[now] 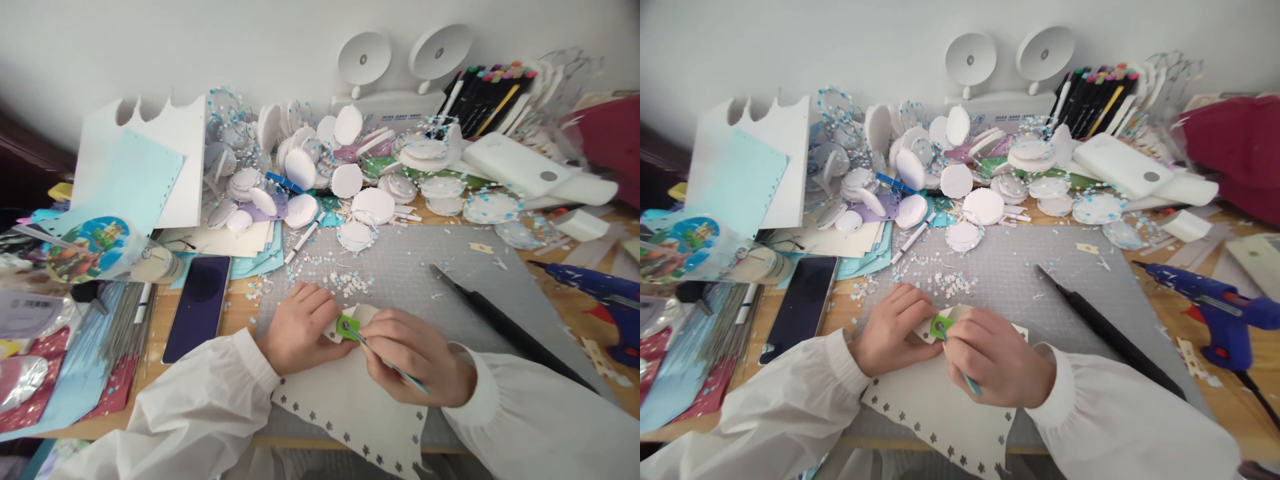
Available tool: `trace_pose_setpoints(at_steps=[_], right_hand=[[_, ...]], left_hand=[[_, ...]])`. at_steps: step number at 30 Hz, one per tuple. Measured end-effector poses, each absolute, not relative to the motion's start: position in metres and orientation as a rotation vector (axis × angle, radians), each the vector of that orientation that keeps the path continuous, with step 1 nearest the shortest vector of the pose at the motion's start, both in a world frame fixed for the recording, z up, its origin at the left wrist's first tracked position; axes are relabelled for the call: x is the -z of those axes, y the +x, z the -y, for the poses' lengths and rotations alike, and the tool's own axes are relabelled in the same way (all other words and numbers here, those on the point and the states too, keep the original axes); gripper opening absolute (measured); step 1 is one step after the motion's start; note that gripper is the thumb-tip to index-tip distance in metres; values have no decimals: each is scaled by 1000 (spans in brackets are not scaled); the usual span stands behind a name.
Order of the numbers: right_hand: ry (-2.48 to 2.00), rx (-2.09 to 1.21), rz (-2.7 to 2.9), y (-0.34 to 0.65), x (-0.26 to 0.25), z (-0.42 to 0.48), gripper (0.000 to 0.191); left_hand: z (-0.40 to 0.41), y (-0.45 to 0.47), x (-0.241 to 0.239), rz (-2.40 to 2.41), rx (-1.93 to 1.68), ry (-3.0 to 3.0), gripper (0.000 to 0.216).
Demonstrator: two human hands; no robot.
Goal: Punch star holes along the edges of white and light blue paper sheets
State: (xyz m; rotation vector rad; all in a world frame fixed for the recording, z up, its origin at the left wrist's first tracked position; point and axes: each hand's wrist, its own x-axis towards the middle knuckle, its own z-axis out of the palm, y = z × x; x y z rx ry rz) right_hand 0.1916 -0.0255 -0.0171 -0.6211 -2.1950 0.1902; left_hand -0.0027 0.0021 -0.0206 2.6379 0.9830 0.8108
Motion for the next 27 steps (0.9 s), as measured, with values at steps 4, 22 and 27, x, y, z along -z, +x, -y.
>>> trace_pose_setpoints(at_steps=[4, 22, 27], right_hand=[[-641, -325, 2102, 191, 19, 27, 27], [-698, -298, 2116, 190, 21, 28, 25], [-753, -497, 1947, 185, 20, 29, 26]], left_hand=[[-2, -3, 21, -978, -834, 2623, 24], [-1, -3, 22, -1039, -858, 2687, 23], [-1, -3, 23, -1036, -861, 2686, 26]])
